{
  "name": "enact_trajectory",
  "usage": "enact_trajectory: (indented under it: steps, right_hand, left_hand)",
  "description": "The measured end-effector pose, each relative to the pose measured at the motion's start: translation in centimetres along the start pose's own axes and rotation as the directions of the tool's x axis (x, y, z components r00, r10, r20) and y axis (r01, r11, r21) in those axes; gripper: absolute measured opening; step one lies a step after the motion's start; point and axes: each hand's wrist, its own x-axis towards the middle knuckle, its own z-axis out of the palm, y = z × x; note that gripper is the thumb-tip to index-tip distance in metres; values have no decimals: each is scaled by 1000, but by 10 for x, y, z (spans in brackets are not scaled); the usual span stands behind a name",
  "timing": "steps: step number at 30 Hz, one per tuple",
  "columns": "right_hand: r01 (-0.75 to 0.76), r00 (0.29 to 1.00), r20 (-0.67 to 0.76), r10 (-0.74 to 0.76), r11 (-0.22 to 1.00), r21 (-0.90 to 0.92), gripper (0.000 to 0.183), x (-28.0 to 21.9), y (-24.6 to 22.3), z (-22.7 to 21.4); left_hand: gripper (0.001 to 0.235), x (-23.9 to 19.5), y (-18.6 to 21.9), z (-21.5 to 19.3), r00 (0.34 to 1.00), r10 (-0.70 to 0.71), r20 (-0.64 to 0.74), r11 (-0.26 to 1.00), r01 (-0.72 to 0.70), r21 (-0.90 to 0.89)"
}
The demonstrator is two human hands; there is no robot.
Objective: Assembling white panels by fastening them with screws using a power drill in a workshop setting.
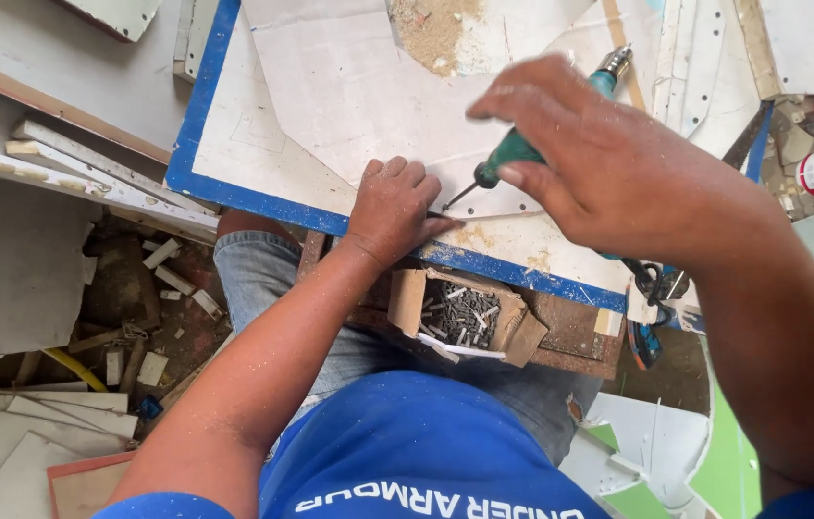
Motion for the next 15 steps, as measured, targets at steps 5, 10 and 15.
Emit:
enact_trajectory:
  steps: [5, 10, 15]
  right_hand:
    - [-271, 955, -58, 289, 785, -557, 52, 6, -2, 9]
    - [-185, 961, 176, 215, 967, -174, 67, 1, -8, -3]
    - [-319, 925, 39, 378, 827, -462, 61, 11, -15, -2]
  left_hand:
    - [60, -1, 1, -1, 1000, 3, -4, 1000, -3, -13]
    - [61, 0, 3, -1, 1000, 1, -4, 999, -1, -39]
    - [60, 0, -1, -3, 1000, 2, -13, 1000, -2, -27]
